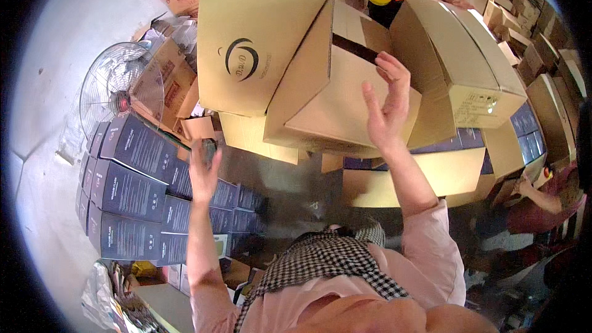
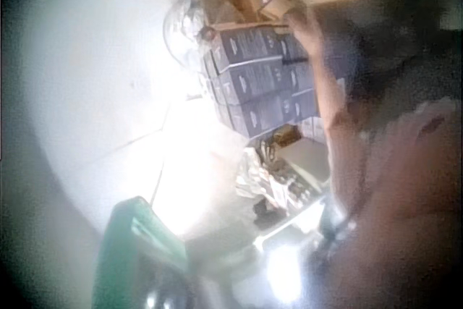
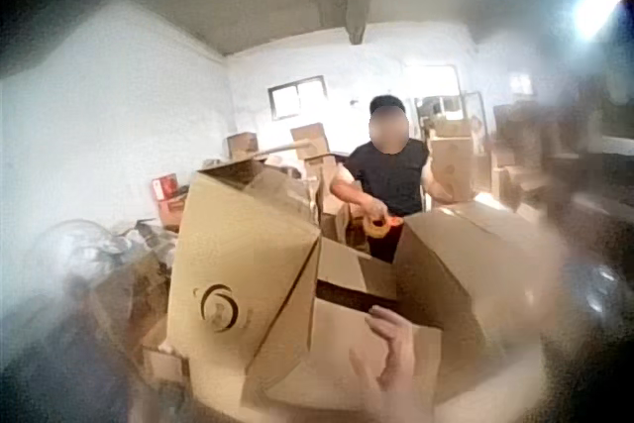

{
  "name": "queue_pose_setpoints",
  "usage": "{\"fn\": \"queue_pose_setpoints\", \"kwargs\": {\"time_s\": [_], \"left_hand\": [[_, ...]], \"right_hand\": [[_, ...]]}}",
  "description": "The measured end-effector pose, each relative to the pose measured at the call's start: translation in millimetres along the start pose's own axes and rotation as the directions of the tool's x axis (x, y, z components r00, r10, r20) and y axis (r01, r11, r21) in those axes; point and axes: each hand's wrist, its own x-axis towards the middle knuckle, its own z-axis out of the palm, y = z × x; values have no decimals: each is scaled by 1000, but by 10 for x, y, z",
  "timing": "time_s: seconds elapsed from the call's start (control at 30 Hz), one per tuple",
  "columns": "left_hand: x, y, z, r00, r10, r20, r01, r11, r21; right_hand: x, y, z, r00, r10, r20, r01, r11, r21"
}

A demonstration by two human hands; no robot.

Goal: The person organizes smaller product boxes into larger shipping cartons and then individually packs items into product boxes by placing an object inside and closing the lid.

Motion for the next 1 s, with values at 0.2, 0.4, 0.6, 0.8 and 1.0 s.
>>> {"fn": "queue_pose_setpoints", "kwargs": {"time_s": [0.2, 0.4, 0.6, 0.8, 1.0], "left_hand": [[2214, -153, 92, 990, -75, -120, 62, 993, -105], [3202, -1169, 1014, 822, -524, 222, 569, 773, -282], [3761, -2075, 1263, 935, -307, 179, 343, 645, -682], [3246, -2965, 1759, 609, -786, -104, 536, 505, -676], [3324, -4377, 1130, 797, -517, 312, 386, 39, -922]], "right_hand": [[697, 10, 26, 981, 54, 187, -62, 997, 37], [1506, -85, 411, 940, -65, 334, 123, 980, -156], [2587, -725, 1798, 589, -674, 446, 808, 505, -304], [3386, -555, 3252, 451, -60, 891, 745, 575, -338], [3284, -752, 4153, 277, 116, 954, 803, 517, -296]]}}
